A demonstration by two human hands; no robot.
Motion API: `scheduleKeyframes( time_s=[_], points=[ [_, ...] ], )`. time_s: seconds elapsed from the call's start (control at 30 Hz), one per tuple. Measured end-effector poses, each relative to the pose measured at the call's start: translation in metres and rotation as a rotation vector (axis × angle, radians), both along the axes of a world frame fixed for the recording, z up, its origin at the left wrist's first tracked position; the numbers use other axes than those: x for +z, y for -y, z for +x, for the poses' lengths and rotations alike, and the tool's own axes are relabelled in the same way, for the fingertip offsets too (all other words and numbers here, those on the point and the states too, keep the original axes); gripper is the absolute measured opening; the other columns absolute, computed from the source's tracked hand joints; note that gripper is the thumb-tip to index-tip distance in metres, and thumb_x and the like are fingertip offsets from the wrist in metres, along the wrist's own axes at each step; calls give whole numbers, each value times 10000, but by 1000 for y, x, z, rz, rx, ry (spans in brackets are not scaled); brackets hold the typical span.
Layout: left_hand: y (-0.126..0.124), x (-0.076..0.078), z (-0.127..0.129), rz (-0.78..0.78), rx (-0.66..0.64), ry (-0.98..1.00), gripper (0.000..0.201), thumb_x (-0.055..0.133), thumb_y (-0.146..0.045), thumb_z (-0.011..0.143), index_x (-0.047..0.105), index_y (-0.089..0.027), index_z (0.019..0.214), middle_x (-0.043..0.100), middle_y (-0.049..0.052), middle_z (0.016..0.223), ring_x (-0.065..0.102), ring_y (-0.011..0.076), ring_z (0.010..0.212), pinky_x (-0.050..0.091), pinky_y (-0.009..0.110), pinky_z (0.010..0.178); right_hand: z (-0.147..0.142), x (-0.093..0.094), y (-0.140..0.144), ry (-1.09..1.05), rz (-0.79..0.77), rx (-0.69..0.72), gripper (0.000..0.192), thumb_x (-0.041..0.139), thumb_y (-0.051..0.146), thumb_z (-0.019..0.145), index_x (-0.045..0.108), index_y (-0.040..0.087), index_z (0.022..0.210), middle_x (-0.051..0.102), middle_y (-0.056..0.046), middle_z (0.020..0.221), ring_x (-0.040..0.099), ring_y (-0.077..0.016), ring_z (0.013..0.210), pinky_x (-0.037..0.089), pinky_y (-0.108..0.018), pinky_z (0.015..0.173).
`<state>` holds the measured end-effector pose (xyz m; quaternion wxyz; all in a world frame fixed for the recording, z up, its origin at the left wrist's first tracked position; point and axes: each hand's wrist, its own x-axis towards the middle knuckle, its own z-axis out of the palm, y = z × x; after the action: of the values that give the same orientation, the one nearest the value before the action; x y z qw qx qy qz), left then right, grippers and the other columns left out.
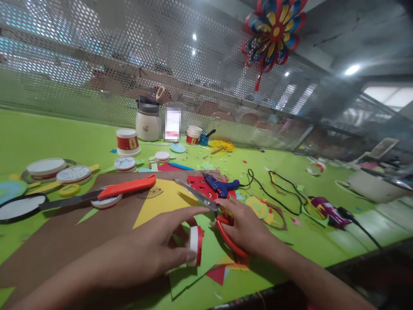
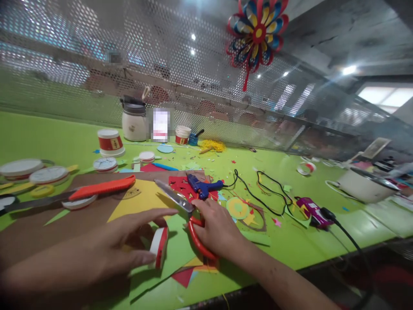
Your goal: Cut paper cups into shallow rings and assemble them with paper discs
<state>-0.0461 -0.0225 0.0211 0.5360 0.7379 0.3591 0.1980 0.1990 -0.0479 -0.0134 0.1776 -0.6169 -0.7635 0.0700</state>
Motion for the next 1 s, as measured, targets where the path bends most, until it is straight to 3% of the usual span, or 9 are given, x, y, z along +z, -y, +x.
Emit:
scheduleKeyframes(
  time_s=[0.1, 0.3, 0.43, 0.57, 0.67, 0.77, 0.9, 1.0],
  points=[
    [-6, -5, 5, -190, -65, 45, 653, 682, -378, 795, 462, -301, 1405, 693, 38, 951, 678, 234, 884, 515, 341, 780, 9, 2, -3, -57, 45, -38, 430, 648, 334, 862, 586, 161, 1250, 667, -140, 1160, 626, -264, 1046, 488, -397, 901],
    [-15, -7, 14, -415, -3, 209, 780, 748, -302, 742, 384, -294, 1432, 590, 10, 952, 662, 222, 887, 512, 355, 778, 17, 1, -7, -104, 71, -77, 418, 655, 358, 856, 602, 162, 1221, 677, -144, 1162, 630, -281, 1064, 492, -422, 903],
    [-14, -9, 19, -449, 123, 263, 799, 776, -270, 687, 400, -281, 1392, 577, 11, 936, 668, 222, 845, 526, 357, 725, 15, -3, -8, -98, 73, -87, 437, 646, 389, 863, 597, 157, 1230, 684, -137, 1111, 627, -278, 1048, 491, -411, 891],
    [-10, -6, 23, -399, 256, 264, 578, 778, -313, 669, 552, -224, 1194, 642, 44, 961, 669, 241, 862, 516, 375, 748, 12, -8, -10, -64, 65, -94, 444, 634, 345, 870, 571, 145, 1261, 662, -145, 1106, 600, -279, 1056, 475, -404, 888],
    [-8, -3, 23, -372, 218, 264, 394, 745, -367, 708, 647, -197, 1049, 709, 64, 910, 659, 256, 880, 491, 381, 801, 9, -9, -11, -19, 35, -78, 393, 590, 245, 878, 567, 163, 1263, 640, -131, 1076, 590, -262, 1009, 472, -383, 852],
    [-9, -3, 23, -381, 144, 293, 337, 716, -392, 739, 692, -212, 1023, 724, 75, 982, 652, 269, 940, 490, 376, 826, 6, -5, -8, 43, -14, -25, 402, 563, 163, 855, 573, 184, 1257, 617, -109, 1019, 581, -245, 939, 467, -356, 801],
    [-12, -12, 23, -400, 36, 265, 410, 715, -365, 763, 668, -235, 1149, 712, 76, 1017, 625, 290, 1047, 480, 415, 887, 4, 5, -3, 124, -54, 63, 424, 565, 218, 871, 553, 204, 1295, 589, -106, 995, 552, -255, 909, 451, -368, 780],
    [-13, -21, 24, -444, 20, 284, 548, 724, -370, 761, 598, -222, 1273, 705, 77, 944, 651, 280, 935, 502, 440, 832, 6, 9, -2, 146, -67, 111, 399, 570, 250, 882, 564, 211, 1279, 587, -104, 997, 546, -258, 910, 453, -376, 785]
  ],
)
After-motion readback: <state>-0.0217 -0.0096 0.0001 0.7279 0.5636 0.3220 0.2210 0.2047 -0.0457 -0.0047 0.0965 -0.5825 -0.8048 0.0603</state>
